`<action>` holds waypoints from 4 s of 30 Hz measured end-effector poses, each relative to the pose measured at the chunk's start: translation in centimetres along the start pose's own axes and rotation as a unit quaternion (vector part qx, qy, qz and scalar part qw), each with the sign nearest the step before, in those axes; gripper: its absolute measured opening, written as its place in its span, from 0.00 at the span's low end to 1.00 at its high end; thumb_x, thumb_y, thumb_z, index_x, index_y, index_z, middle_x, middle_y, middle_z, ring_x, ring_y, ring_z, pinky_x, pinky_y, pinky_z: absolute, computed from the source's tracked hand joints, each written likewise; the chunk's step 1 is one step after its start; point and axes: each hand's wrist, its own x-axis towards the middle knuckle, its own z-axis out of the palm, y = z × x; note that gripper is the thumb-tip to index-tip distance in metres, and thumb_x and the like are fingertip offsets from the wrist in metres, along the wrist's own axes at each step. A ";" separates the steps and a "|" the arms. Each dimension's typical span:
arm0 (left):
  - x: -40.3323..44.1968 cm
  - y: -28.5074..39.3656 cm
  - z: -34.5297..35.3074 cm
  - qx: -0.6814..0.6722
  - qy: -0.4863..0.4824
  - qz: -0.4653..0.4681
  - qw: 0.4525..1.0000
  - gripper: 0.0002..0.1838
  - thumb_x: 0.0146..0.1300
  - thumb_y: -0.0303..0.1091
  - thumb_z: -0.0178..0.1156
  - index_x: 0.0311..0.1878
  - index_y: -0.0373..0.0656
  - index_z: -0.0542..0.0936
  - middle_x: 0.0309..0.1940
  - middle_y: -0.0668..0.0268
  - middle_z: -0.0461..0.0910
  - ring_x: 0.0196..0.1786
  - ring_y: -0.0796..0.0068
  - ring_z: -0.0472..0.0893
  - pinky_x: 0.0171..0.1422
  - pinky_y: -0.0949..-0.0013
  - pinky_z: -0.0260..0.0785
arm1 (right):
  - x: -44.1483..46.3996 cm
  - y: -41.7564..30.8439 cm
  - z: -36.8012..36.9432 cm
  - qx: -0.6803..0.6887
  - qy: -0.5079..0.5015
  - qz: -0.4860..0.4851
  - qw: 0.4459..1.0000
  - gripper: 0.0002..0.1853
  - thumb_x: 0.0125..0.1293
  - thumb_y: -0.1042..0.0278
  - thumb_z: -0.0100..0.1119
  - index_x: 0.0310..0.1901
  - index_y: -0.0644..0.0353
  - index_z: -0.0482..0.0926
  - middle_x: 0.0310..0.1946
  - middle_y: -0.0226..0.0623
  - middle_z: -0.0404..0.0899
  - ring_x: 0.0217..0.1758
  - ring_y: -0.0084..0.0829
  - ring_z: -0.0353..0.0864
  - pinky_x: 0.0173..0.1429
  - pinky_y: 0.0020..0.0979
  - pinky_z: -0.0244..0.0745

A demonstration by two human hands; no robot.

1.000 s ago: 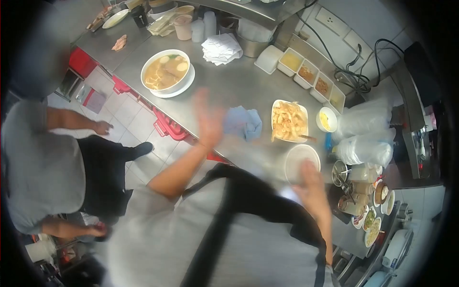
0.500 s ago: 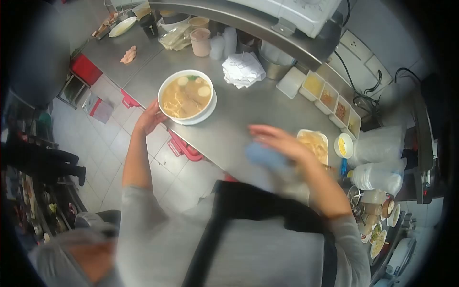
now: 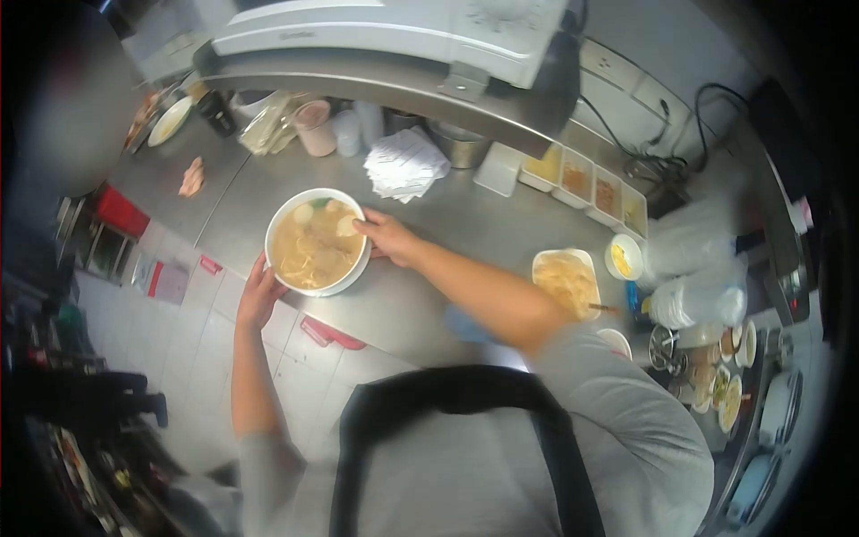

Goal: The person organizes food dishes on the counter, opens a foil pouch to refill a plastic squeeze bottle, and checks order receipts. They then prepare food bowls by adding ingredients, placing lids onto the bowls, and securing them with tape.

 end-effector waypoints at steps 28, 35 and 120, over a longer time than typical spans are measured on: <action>-3.1 -5.6 23.2 -0.101 -0.046 -0.002 0.994 0.25 0.64 0.31 0.52 0.61 0.54 0.55 0.45 0.59 0.74 0.35 0.71 0.79 0.34 0.72 0.73 | -12.8 -4.2 -20.2 -0.381 0.097 -0.069 0.917 0.16 0.70 0.56 0.47 0.53 0.50 0.77 0.51 0.41 0.77 0.48 0.38 0.79 0.52 0.40 0.74; -3.0 -10.6 25.1 -0.006 -0.015 0.113 0.993 0.25 0.66 0.34 0.53 0.62 0.55 0.54 0.45 0.60 0.74 0.34 0.72 0.78 0.34 0.72 0.72 | -15.4 -11.7 -22.8 -0.756 0.359 -0.066 0.543 0.13 0.59 0.68 0.51 0.43 0.52 0.83 0.50 0.42 0.76 0.55 0.38 0.73 0.52 0.40 0.71; -28.8 27.3 26.8 0.132 0.020 0.958 0.253 0.31 0.62 0.50 0.47 0.64 0.43 0.62 0.61 0.52 0.62 0.63 0.56 0.64 0.64 0.51 0.59 | -15.8 -9.0 -6.9 -0.656 0.229 -0.066 0.716 0.19 0.50 0.55 0.67 0.45 0.48 0.81 0.60 0.39 0.67 0.63 0.43 0.65 0.61 0.48 0.63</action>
